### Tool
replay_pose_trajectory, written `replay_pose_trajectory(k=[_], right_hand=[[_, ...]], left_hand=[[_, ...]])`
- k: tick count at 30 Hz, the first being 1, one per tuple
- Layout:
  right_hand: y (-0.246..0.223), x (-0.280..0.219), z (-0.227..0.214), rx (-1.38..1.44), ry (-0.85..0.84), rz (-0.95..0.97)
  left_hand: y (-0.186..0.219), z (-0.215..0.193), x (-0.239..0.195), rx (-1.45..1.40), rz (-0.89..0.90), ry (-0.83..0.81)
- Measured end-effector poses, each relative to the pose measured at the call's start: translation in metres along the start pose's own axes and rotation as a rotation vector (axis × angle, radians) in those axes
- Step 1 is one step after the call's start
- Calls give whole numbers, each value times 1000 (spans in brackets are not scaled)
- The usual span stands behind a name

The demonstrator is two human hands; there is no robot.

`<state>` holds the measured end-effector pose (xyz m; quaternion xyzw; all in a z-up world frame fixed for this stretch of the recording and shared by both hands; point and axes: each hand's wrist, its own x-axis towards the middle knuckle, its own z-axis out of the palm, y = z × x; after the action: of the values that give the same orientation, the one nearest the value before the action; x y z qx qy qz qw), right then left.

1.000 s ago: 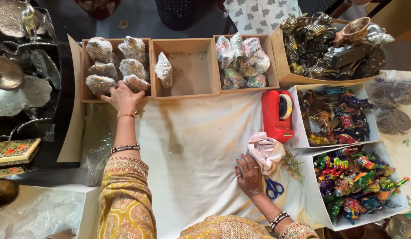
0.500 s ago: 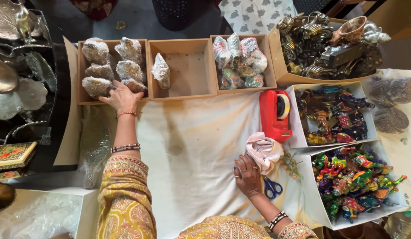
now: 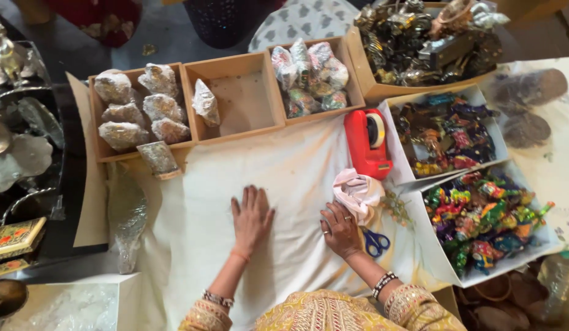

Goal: The person wipes a small copper-colored figurine with a white cloth, then wraps it in bubble wrap and secures it with tape. They place the wrapped item into a cardboard box and pick up a colorful glass ornament from a nearby container.

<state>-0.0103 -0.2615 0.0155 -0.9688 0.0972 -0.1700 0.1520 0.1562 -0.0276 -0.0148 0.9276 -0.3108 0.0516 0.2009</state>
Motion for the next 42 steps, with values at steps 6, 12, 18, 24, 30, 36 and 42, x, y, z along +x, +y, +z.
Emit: replay_pose_trajectory(k=[6,12,18,24,30,36,42], right_hand=[[2,-1,1,9,20,11],[4,-4,5,30,51,-16],[7,0,-2,47,43,-61],[22,-17,-8,158,18,-59],[62,-32,-101,607,-280,140],[146,-28,-214,468,178,364],[208,-28,-252,356,417,469]], left_hand=[[32,0,-50,-33,-14,-95],[46,10,-77,4,9,-80],[55,23,-92,4,17,6],[66,29,-111,73,-93,-48],[76,28,-127,9,-136,31],[80,34,-135,29,-175,64],[92,35,-137,38,-248,72]])
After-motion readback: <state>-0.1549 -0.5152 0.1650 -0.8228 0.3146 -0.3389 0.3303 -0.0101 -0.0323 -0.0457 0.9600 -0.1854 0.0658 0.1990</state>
